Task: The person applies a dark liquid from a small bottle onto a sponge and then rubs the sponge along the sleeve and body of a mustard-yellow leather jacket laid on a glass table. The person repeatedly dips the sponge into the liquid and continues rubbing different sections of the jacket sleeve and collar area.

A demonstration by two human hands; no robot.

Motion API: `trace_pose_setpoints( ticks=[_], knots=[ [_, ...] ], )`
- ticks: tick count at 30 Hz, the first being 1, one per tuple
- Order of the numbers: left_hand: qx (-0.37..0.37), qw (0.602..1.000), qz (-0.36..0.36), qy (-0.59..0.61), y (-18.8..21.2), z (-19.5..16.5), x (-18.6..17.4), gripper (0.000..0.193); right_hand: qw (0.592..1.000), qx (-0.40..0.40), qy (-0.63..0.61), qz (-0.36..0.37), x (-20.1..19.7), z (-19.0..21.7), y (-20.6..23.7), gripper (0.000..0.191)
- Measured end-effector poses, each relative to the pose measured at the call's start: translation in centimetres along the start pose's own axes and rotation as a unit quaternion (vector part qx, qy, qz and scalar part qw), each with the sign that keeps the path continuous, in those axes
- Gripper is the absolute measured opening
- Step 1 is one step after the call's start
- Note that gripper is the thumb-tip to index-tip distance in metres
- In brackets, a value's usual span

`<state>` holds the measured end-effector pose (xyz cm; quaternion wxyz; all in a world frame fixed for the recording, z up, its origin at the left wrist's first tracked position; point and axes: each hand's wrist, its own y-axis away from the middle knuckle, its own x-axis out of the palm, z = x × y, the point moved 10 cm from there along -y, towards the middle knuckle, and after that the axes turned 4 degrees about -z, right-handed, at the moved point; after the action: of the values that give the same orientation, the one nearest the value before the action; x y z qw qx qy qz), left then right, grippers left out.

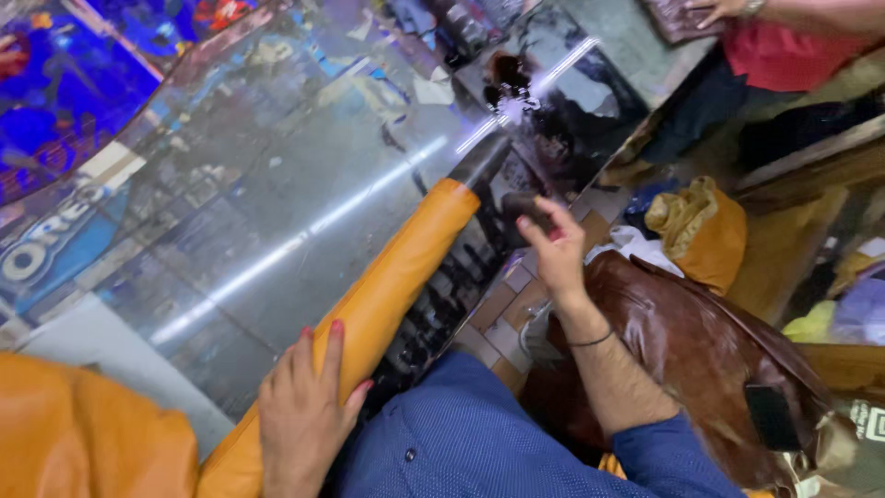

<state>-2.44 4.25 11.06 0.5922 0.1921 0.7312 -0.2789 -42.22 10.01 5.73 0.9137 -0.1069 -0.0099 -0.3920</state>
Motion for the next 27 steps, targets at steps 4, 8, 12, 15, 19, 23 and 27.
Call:
trace_pose_setpoints(
  ticks=[4, 8, 12, 15, 19, 23, 27],
  knots=[
    [0.005, 1.0, -0.001, -0.007, 0.2, -1.0, -1.5, 0.095, 0.993, -0.055, 0.092, 0.048, 2.6, 3.2, -3.1, 0.032],
    [0.015, 1.0, -0.005, -0.013, 0.7, -1.5, -1.6, 0.098, 0.966, -0.103, 0.219, 0.095, 6.1, 5.8, -5.0, 0.027],
    [0.02, 1.0, -0.015, 0.0, 1.2, -1.6, -1.1, 0.092, 0.946, -0.088, 0.248, 0.188, 9.8, 6.1, -5.0, 0.026],
    [0.021, 1.0, -0.013, 0.005, 1.5, -1.4, -0.6, 0.092, 0.908, -0.048, 0.346, 0.233, 11.5, 5.2, -4.9, 0.027],
    [0.029, 0.999, -0.019, 0.006, 1.8, -1.5, -0.3, 0.089, 0.841, -0.143, 0.482, 0.199, 12.9, 6.8, -4.2, 0.03],
    [0.03, 0.999, -0.028, 0.007, 1.9, -1.5, -0.2, 0.088, 0.856, -0.119, 0.357, 0.355, 16.2, 6.2, -0.9, 0.031],
    [0.03, 1.0, -0.003, 0.006, 2.0, -1.4, 0.4, 0.087, 0.825, -0.165, 0.469, 0.268, 16.1, 7.2, -1.1, 0.028]
  ],
)
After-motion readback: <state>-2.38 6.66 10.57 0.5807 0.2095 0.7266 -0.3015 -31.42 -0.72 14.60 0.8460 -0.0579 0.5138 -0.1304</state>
